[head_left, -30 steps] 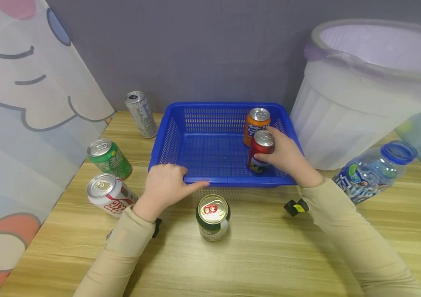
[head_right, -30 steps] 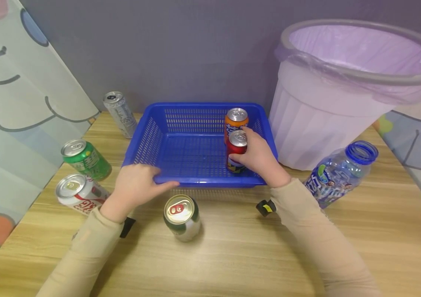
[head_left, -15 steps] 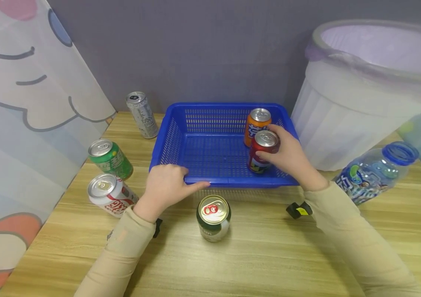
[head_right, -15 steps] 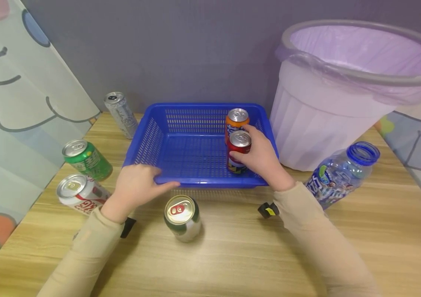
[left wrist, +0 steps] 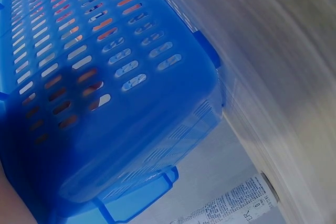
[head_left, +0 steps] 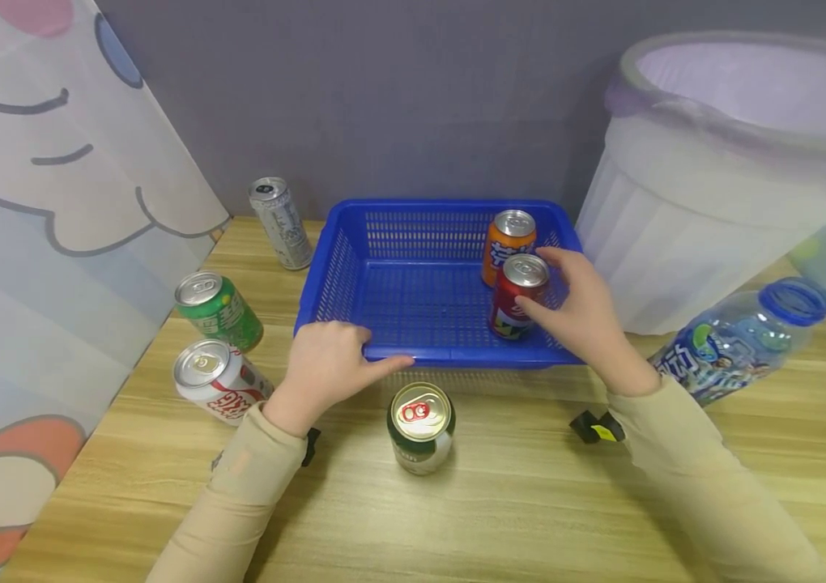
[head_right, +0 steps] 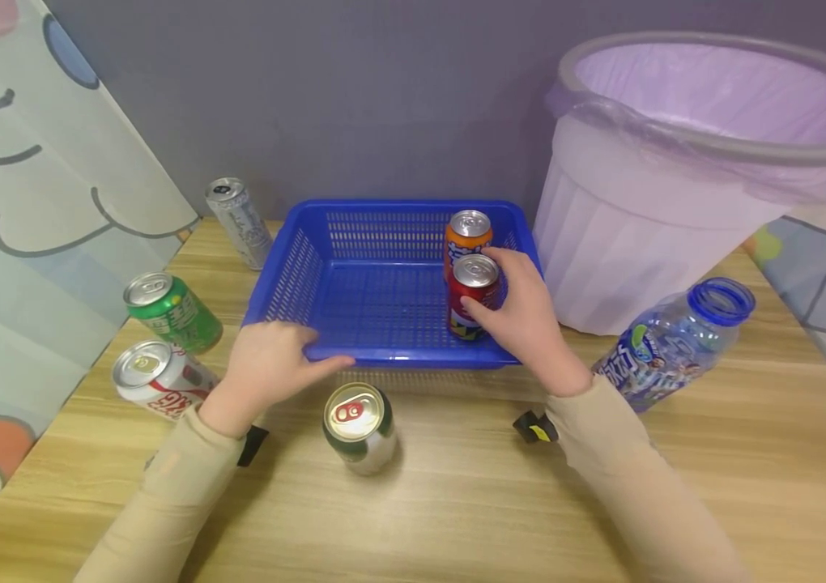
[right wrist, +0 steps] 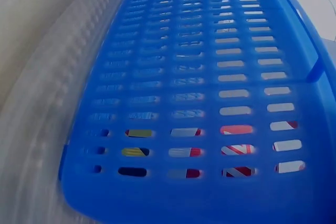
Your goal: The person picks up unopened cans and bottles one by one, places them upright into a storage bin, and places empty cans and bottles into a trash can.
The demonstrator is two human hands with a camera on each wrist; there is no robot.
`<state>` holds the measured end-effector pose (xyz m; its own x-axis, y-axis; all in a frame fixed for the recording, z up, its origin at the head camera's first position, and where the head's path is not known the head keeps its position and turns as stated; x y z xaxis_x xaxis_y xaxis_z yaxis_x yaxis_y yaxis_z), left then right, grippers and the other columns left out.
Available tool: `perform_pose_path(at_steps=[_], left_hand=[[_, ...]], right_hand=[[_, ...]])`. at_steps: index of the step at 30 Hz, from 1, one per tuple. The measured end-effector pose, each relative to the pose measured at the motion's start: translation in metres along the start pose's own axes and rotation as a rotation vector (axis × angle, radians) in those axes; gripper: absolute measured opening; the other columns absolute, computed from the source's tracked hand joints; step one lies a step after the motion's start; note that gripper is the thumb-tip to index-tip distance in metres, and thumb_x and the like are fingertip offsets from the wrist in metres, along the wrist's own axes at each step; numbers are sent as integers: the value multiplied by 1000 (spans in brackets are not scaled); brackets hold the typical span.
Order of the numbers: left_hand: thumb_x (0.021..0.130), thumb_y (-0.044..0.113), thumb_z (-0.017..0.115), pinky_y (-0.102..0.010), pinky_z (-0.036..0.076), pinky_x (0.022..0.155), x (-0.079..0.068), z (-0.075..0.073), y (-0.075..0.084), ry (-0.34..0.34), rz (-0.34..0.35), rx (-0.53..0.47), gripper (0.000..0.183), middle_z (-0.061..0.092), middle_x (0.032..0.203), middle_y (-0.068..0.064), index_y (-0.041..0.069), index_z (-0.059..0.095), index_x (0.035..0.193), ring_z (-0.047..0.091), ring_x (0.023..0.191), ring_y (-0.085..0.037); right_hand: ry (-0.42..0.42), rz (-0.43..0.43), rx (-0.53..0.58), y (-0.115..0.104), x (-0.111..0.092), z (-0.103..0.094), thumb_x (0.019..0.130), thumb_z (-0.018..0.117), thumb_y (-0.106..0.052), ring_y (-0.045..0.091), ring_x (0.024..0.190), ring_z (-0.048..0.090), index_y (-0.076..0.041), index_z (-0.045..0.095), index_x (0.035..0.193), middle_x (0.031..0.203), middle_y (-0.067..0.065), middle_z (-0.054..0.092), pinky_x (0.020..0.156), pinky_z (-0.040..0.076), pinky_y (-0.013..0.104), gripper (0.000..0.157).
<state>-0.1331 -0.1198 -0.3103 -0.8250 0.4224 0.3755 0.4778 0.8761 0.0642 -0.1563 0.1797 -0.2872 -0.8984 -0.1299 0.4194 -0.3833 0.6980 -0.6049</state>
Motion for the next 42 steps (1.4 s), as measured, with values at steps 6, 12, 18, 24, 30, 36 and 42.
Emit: perform_pose_path(at_steps=[6,12,18,24,30,36,42], left_hand=[[72,89,3,-26,21,37,0,0,1,7,1,4,74,20,47,10,22,25,50,22,42,-9],[71,89,2,-26,22,37,1,-1,1,4,-1,9,74,21,46,9,22,26,49,23,41,-9],[71,89,1,-26,22,37,1,-1,0,-6,-3,9,75,22,46,9,22,26,49,25,41,-9],[71,89,1,-26,23,37,1,-1,1,-2,-2,14,75,23,46,9,22,27,49,26,40,-10],[71,88,1,-26,23,37,1,-1,1,-1,4,13,75,23,46,9,22,27,49,26,40,-10],[71,88,1,-26,23,37,1,0,1,2,9,13,75,23,46,9,22,27,49,26,40,-10],[71,88,2,-27,22,37,1,1,-1,9,5,15,75,23,46,9,22,27,48,26,40,-10]], right_hand=[[81,-79,20,1,-6,0,72,77,1,38,109,51,9,53,119,118,25,56,92,41,48,53],[121,-187,73,-1,-14,3,68,78,5,33,108,54,9,57,114,117,24,58,94,40,21,51],[97,-256,97,-5,-20,5,68,78,4,32,111,54,4,62,107,116,19,61,99,31,13,42],[57,-332,130,-6,-24,7,67,78,4,19,109,56,2,65,101,111,16,64,98,34,13,36],[38,-409,171,-9,-26,8,65,77,6,1,106,54,1,66,100,103,16,67,94,37,12,36],[-1,-461,172,-12,-27,8,64,77,8,5,100,58,0,66,100,100,13,67,91,40,12,39],[-50,-533,192,-18,-28,8,67,77,1,12,101,60,0,66,102,100,11,68,94,39,14,36]])
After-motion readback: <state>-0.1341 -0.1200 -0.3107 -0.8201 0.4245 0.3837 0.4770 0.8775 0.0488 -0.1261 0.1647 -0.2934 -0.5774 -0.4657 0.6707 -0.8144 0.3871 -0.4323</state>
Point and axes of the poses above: each hand's wrist, its own x-axis towards the middle knuckle, its own z-axis out of the palm, y = z × x, the point moved 1 cm from there along x, towards the middle knuckle
